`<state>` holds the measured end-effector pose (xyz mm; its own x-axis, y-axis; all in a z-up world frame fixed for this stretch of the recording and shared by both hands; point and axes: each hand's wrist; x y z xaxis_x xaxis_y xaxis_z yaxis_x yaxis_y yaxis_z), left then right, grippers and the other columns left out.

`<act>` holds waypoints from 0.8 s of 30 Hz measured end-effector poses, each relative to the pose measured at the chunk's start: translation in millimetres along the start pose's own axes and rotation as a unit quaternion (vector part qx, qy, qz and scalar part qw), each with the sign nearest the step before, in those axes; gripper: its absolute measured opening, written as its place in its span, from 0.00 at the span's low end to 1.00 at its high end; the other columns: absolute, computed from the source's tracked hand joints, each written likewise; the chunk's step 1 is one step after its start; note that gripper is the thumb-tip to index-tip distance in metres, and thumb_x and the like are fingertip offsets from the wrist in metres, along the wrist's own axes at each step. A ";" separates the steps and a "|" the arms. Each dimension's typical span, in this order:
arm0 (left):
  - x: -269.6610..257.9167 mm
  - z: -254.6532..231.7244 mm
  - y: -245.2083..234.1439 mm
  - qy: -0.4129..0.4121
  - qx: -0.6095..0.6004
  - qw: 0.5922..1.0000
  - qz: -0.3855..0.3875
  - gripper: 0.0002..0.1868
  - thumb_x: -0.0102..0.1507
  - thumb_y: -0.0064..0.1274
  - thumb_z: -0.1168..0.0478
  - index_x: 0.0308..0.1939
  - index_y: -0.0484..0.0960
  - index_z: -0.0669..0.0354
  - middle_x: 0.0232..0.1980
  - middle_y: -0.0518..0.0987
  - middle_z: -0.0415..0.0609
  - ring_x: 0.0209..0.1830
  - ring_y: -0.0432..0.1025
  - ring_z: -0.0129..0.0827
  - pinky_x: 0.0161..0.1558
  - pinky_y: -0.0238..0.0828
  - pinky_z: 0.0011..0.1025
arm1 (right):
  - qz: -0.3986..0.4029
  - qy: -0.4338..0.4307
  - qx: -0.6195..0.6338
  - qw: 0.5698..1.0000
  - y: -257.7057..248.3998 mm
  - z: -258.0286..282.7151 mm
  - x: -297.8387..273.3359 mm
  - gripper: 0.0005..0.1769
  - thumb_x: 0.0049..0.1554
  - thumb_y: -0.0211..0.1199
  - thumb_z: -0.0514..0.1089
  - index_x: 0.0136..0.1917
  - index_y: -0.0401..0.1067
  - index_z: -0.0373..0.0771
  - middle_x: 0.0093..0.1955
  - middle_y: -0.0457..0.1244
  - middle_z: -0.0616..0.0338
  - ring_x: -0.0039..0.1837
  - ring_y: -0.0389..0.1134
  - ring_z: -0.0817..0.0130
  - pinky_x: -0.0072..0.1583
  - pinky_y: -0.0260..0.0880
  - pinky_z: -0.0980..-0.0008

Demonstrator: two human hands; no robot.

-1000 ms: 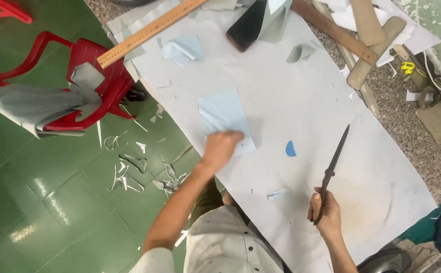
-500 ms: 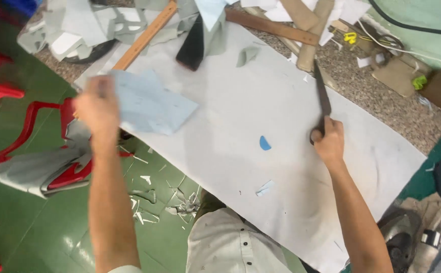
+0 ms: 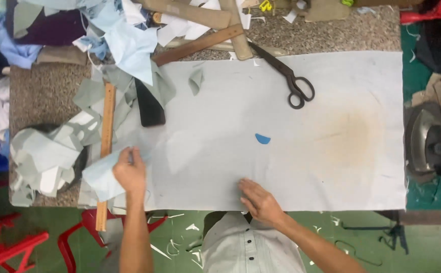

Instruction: The person cuts a piece of light blue fabric using shears, measures and marks it with a ruler, and irons the cut piece on a worktable. The person also handles and folds other fabric pieces during the process.

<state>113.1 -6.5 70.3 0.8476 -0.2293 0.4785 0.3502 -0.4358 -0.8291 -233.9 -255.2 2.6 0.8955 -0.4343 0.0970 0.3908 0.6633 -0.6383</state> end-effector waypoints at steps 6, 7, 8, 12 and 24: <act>-29.8 -82.8 48.7 -0.060 -0.190 0.974 0.104 0.10 0.62 0.63 0.60 0.42 0.88 0.64 0.32 0.83 0.64 0.34 0.78 0.61 0.32 0.72 0.51 | -0.187 -0.008 -0.261 0.947 -19.8 -40.0 109.5 0.28 0.57 0.67 0.45 0.68 0.71 0.33 0.63 0.65 0.42 0.65 0.66 0.46 0.70 0.62 0.50; -31.9 -101.4 53.7 -0.080 -0.222 0.963 0.133 0.09 0.63 0.62 0.59 0.41 0.88 0.62 0.31 0.83 0.63 0.34 0.79 0.59 0.32 0.72 0.49 | -0.149 0.034 -0.283 0.947 -23.5 -43.5 115.2 0.28 0.57 0.67 0.51 0.66 0.73 0.35 0.66 0.64 0.44 0.69 0.63 0.47 0.71 0.60 0.50; -33.7 -120.8 59.1 -0.099 -0.254 0.948 0.162 0.08 0.64 0.61 0.59 0.40 0.87 0.60 0.30 0.83 0.62 0.34 0.79 0.58 0.32 0.73 0.48 | -0.111 0.076 -0.303 0.944 -27.8 -47.5 121.7 0.29 0.57 0.67 0.57 0.64 0.76 0.38 0.69 0.63 0.45 0.73 0.61 0.49 0.72 0.58 0.50; -39.9 -185.8 75.8 -0.113 -0.300 0.931 0.176 0.07 0.64 0.60 0.56 0.39 0.87 0.55 0.30 0.84 0.58 0.33 0.80 0.53 0.31 0.74 0.44 | -0.090 0.048 -0.273 0.957 -21.5 -65.3 123.2 0.18 0.57 0.68 0.53 0.57 0.79 0.44 0.64 0.65 0.56 0.71 0.62 0.57 0.71 0.59 0.55; 12.2 -369.0 88.8 0.012 -0.467 0.842 0.269 0.15 0.65 0.60 0.61 0.54 0.83 0.65 0.42 0.85 0.57 0.40 0.82 0.44 0.40 0.81 0.31 | -0.311 0.202 0.281 0.885 -271.1 -204.8 370.0 0.14 0.65 0.63 0.37 0.62 0.70 0.29 0.46 0.67 0.49 0.44 0.73 0.60 0.50 0.79 0.59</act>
<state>7.5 -369.2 109.2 0.7705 -0.6259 0.1210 -0.5587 -0.7544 -0.3445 -52.0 -720.5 55.2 0.3639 -0.9296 -0.0577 0.9278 0.3673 -0.0658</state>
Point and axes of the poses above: each hand's wrist, its own x-axis towards the middle knuckle, its own y-axis out of the palm, z = x × y
